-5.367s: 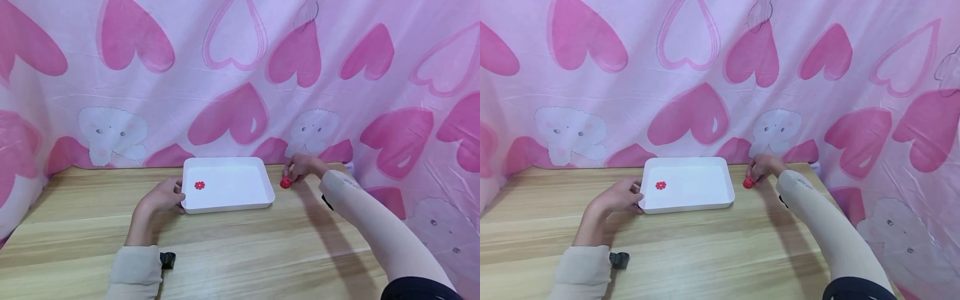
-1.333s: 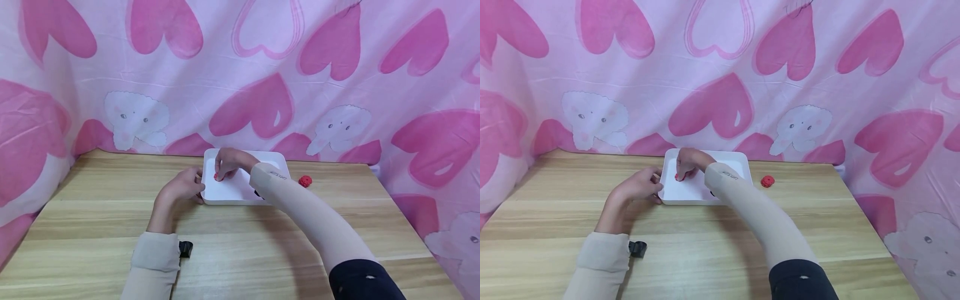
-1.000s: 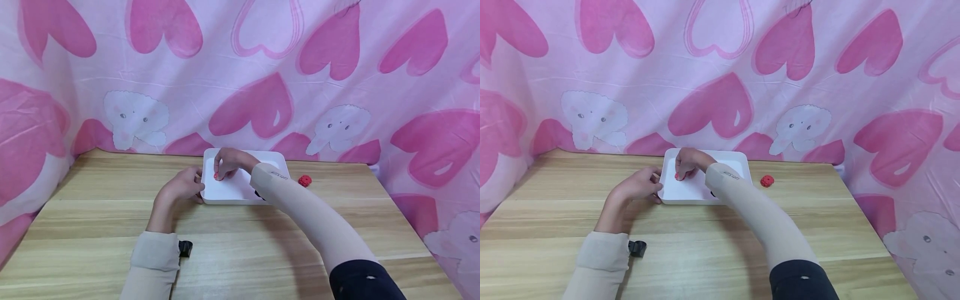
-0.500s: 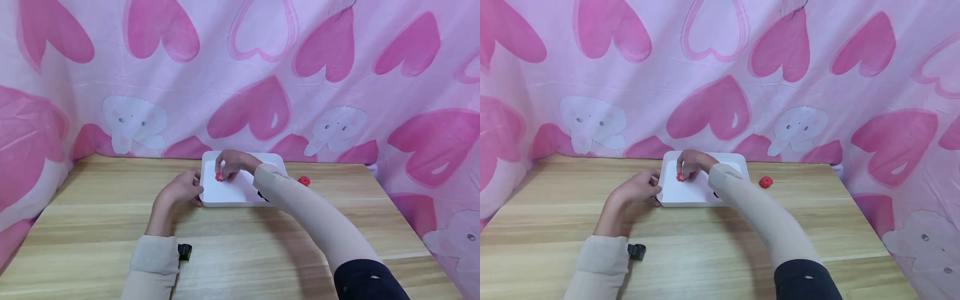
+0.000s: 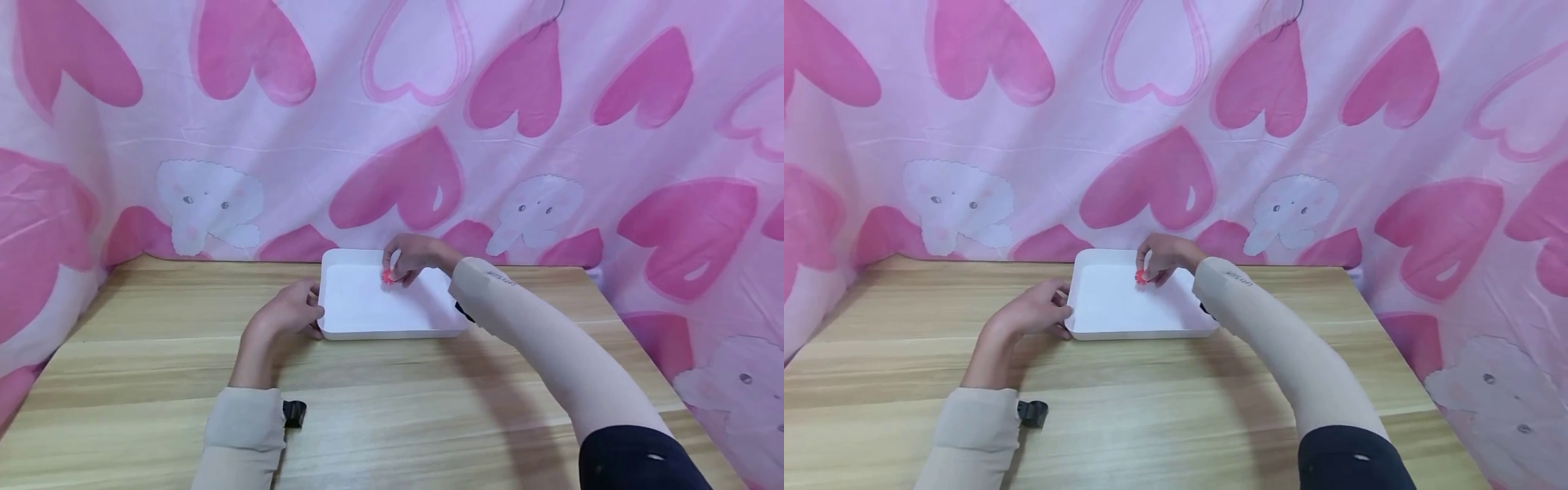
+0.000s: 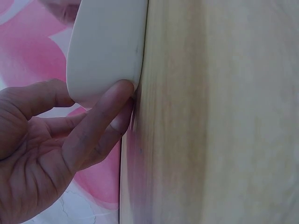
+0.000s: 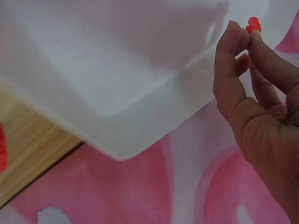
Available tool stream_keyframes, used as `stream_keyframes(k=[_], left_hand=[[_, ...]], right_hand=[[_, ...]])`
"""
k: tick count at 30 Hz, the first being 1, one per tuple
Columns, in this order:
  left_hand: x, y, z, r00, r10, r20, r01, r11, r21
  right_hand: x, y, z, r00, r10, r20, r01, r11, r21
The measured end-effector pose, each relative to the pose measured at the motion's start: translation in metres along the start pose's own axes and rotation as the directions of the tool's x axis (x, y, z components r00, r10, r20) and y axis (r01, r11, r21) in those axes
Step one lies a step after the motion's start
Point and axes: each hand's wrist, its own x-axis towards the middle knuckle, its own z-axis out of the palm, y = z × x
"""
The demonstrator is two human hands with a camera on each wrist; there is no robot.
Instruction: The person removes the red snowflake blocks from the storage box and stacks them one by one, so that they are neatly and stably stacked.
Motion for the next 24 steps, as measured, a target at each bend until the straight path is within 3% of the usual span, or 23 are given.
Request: stream_keyframes(k=[9,18,24], left_hand=[[0.001,-0.001,-0.004,1.000,0.004,0.002,-0.004,1.000,0.013],[0.001,-0.004,-0.006,1.000,0.018,-0.002,-0.018,1.000,0.016],[0.001,-0.003,-0.007,1.000,0.023,0.003,-0.023,1.000,0.005]], right_hand=[[-0.018,0.030,-0.028,0.998,0.037,-0.055,-0.036,0.999,0.031],[-0.036,0.062,-0.054,0.993,0.055,-0.103,-0.056,0.998,-0.010],[-0.050,0.091,-0.069,0.995,0.059,-0.077,-0.059,0.998,0.003]])
